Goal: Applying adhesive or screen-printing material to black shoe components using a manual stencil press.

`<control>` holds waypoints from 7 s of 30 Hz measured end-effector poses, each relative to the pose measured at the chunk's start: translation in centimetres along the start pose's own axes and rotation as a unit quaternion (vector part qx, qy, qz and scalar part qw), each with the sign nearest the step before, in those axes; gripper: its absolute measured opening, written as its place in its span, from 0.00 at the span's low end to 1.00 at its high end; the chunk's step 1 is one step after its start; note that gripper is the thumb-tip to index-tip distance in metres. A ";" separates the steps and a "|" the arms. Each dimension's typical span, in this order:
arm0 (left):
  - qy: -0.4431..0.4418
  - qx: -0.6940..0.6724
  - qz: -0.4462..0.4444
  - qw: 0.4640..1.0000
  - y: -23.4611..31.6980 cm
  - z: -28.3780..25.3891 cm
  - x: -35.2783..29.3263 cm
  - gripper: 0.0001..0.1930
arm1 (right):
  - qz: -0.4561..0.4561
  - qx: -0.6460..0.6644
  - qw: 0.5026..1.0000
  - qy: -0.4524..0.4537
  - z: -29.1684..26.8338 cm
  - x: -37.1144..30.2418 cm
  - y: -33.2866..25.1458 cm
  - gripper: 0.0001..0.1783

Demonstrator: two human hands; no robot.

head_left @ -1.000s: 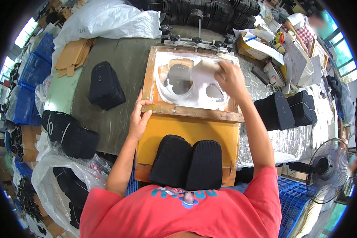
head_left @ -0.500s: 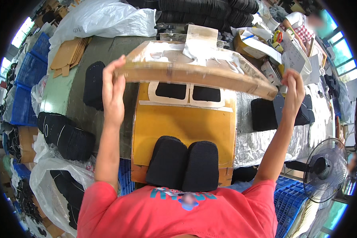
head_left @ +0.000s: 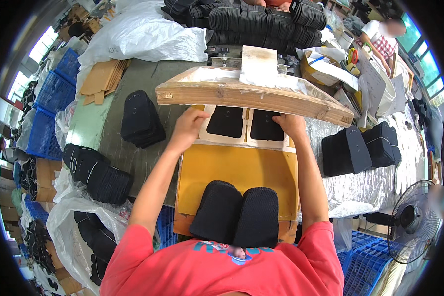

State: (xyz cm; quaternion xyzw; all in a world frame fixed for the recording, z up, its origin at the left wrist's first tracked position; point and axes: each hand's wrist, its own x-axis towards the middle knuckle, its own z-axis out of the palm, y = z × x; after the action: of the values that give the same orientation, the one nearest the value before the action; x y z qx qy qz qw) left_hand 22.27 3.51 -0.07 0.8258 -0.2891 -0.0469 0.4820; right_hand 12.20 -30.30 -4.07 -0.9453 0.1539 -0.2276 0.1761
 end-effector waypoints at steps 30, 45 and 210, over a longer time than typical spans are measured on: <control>0.254 -0.049 -0.002 0.966 4.9 -14.4 -10.5 0.08 | 0.111 0.021 0.993 0.025 -22.6 -6.4 15.9 0.20; 0.259 0.078 -0.141 0.952 -4.4 -18.0 -4.1 0.09 | 0.041 -0.143 0.988 0.049 -23.8 -10.4 3.1 0.49; 0.105 0.098 0.056 0.988 -1.3 4.2 1.6 0.28 | -0.138 0.045 0.988 -0.052 0.7 -2.1 -4.0 0.38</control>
State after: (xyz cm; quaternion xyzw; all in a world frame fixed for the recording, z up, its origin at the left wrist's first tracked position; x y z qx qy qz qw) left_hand 22.64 -0.05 -3.08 0.8520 -0.2860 0.0955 0.4280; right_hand 11.57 -25.75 -3.88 -0.9592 0.0022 -0.2067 0.1928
